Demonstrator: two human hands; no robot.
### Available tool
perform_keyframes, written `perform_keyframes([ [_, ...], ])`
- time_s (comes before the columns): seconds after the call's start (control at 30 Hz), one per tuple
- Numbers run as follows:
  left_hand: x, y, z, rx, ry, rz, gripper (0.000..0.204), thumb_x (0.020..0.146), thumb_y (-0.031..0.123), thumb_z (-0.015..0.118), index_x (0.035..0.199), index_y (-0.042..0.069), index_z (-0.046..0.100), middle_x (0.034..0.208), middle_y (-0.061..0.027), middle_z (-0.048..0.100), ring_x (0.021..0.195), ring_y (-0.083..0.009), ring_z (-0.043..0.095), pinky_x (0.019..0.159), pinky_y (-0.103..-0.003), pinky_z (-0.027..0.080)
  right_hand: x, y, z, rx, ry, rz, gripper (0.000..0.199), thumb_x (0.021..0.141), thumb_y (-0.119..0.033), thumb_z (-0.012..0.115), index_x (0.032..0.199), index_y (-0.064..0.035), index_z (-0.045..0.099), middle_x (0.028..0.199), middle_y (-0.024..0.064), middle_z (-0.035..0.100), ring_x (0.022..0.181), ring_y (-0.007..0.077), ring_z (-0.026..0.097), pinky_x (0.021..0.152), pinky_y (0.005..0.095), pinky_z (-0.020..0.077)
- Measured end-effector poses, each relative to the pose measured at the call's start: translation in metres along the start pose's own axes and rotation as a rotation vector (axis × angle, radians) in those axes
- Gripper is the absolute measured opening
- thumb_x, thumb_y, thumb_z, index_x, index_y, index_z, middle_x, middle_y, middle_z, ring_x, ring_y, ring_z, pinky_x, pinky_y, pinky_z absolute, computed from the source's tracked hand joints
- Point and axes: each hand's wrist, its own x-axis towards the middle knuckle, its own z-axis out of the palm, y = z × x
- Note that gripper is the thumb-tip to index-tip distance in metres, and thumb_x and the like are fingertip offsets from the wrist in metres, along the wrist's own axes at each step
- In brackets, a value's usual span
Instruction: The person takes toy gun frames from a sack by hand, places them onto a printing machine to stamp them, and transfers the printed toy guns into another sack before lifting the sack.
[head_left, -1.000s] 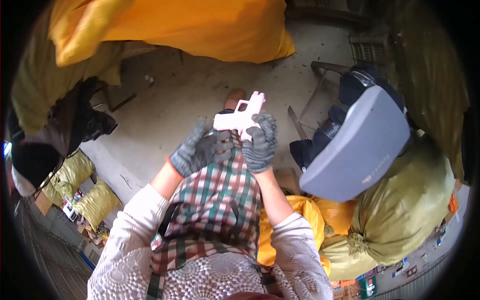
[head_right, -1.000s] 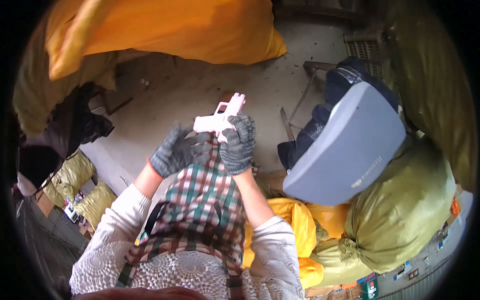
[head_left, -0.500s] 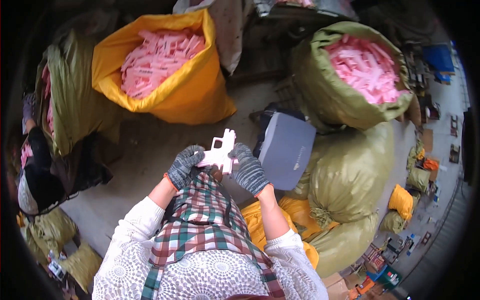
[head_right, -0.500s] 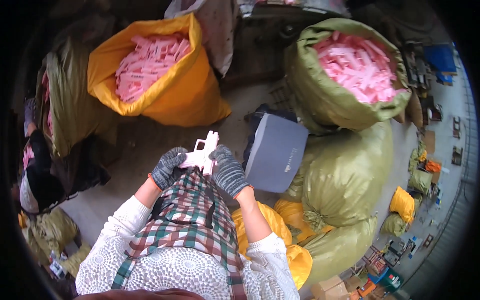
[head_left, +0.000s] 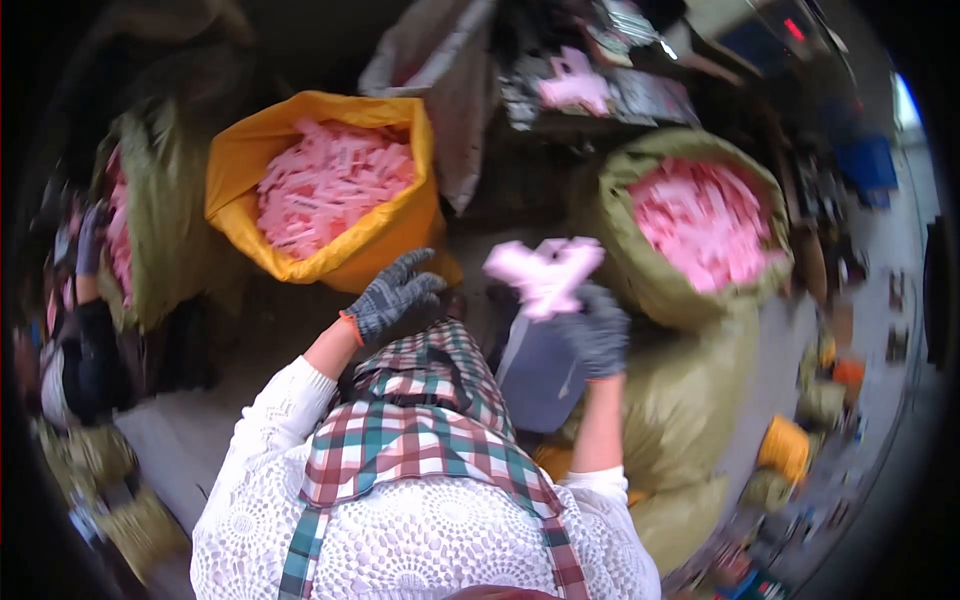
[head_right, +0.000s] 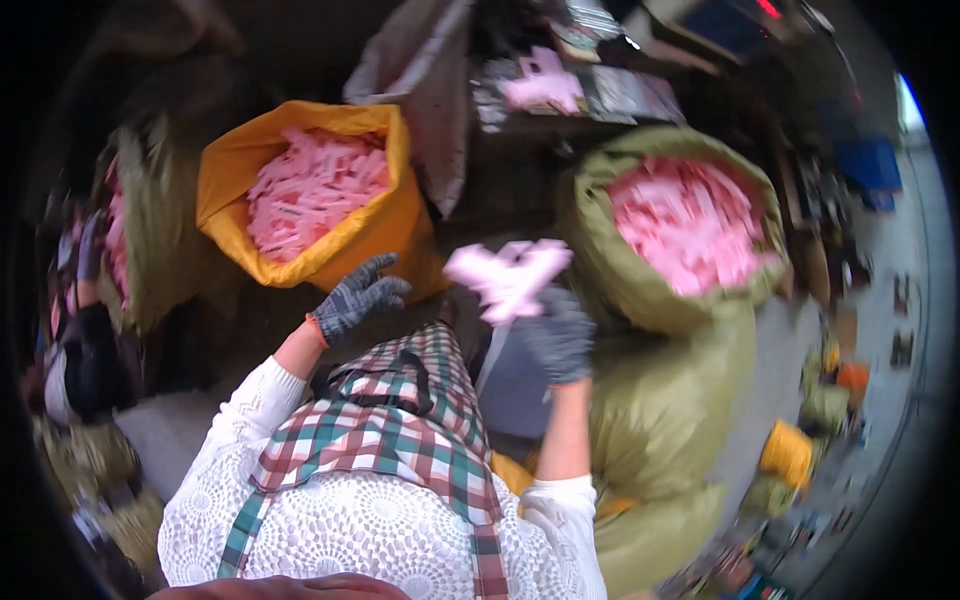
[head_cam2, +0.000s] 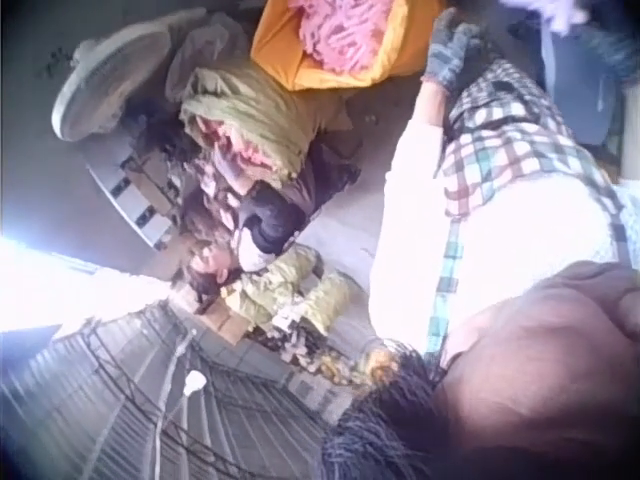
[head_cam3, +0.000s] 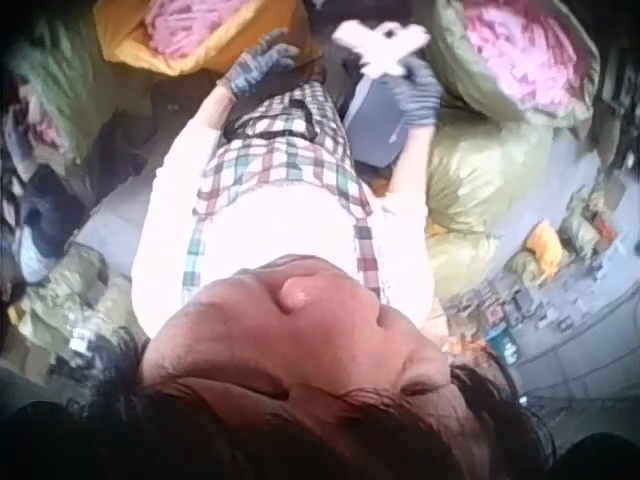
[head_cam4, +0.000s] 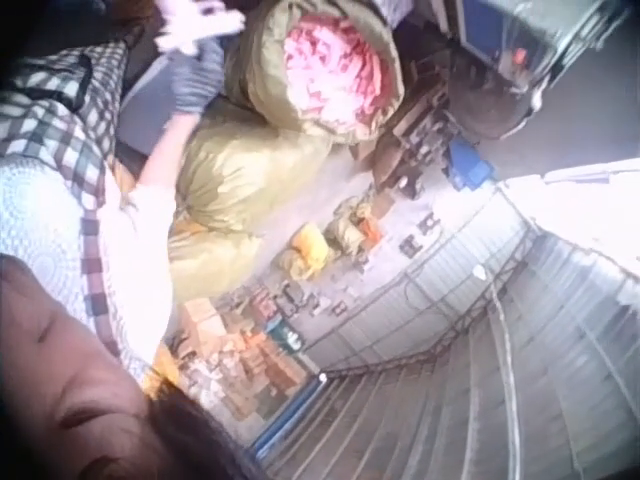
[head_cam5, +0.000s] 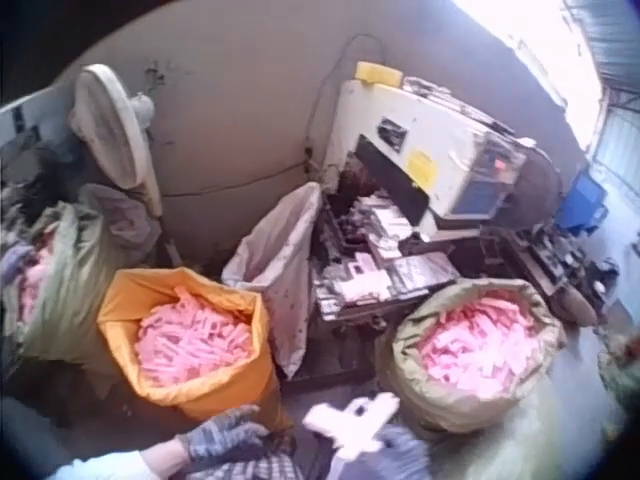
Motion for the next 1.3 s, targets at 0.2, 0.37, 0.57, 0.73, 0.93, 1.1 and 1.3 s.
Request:
perform_keyframes([
  [0.2, -0.001, -0.002, -0.072, 0.325, 0.876, 0.173, 0.046, 0.085, 0.010, 0.058, 0.127, 0.002, 0.040, 0.103, -0.0121, 0.059, 0.089, -0.0189, 0.059, 0.081, -0.028, 0.047, 0.063, 0.145, -0.103, -0.623, 0.347, 0.154, 0.034, 0.072, -0.018, 0.069, 0.099, 0.0000, 0.060, 0.098, 0.0169, 0.062, 0.088, 0.0283, 0.059, 0.083, 0.0363, 0.0466],
  [0.37, -0.020, -0.018, -0.149, 0.726, 1.516, 0.049, 0.063, 0.076, 0.020, 0.071, 0.127, -0.001, 0.040, 0.118, -0.0196, 0.052, 0.104, -0.0274, 0.055, 0.088, -0.033, 0.045, 0.148, 0.071, -0.027, -0.007, 0.165, 0.061, 0.024, 0.073, -0.007, 0.065, 0.096, -0.0027, 0.061, 0.093, 0.0126, 0.061, 0.088, 0.0238, 0.058, 0.084, 0.0332, 0.0445],
  [0.57, -0.006, -0.013, -0.225, 0.749, 1.826, -0.473, 0.079, 0.065, 0.033, 0.079, 0.125, -0.001, 0.040, 0.116, -0.0213, 0.052, 0.103, -0.0320, 0.055, 0.085, -0.036, 0.047, 0.194, -0.068, 0.144, 0.304, -0.616, -0.302, 0.034, 0.072, -0.015, 0.069, 0.103, -0.0044, 0.060, 0.100, 0.0132, 0.062, 0.096, 0.0278, 0.059, 0.085, 0.0346, 0.0458],
  [0.73, -0.011, -0.035, -0.274, -0.299, 1.274, -0.118, 0.046, 0.075, 0.017, 0.070, 0.113, -0.001, 0.050, 0.100, -0.0160, 0.061, 0.083, -0.0304, 0.063, 0.069, -0.045, 0.053, 0.264, -0.129, 0.245, 0.163, -0.656, -0.268, 0.051, 0.068, -0.025, 0.072, 0.111, -0.0034, 0.055, 0.106, 0.0164, 0.060, 0.101, 0.0302, 0.057, 0.087, 0.0357, 0.0445],
  [0.93, -0.022, -0.015, -0.248, -0.394, 1.167, -0.142, 0.032, 0.081, 0.004, 0.058, 0.112, -0.001, 0.054, 0.099, -0.0144, 0.062, 0.085, -0.0295, 0.063, 0.074, -0.042, 0.053, 0.354, -0.149, 0.375, -0.276, -0.310, -0.587, 0.065, 0.064, -0.035, 0.075, 0.116, -0.0039, 0.054, 0.112, 0.0167, 0.059, 0.105, 0.0309, 0.056, 0.090, 0.0395, 0.0432],
  [1.1, -0.051, -0.003, -0.246, -0.373, 1.166, -0.195, 0.036, 0.080, 0.004, 0.061, 0.114, -0.001, 0.052, 0.102, -0.0140, 0.062, 0.088, -0.0284, 0.062, 0.079, -0.038, 0.052, 0.400, -0.134, 0.432, -0.685, -0.905, -0.122, 0.066, 0.066, -0.048, 0.070, 0.116, -0.0083, 0.055, 0.117, 0.0140, 0.057, 0.110, 0.0290, 0.054, 0.092, 0.0409, 0.0421],
  [1.3, -0.042, -0.002, -0.261, -0.797, 1.160, -0.193, 0.035, 0.080, 0.005, 0.062, 0.113, 0.000, 0.053, 0.099, -0.0125, 0.062, 0.085, -0.0276, 0.062, 0.075, -0.038, 0.053, 0.377, -0.106, 0.418, -0.207, -0.793, -0.110, 0.042, 0.075, -0.043, 0.061, 0.092, -0.0057, 0.064, 0.086, 0.0225, 0.062, 0.085, 0.0378, 0.060, 0.073, 0.0442, 0.0462],
])
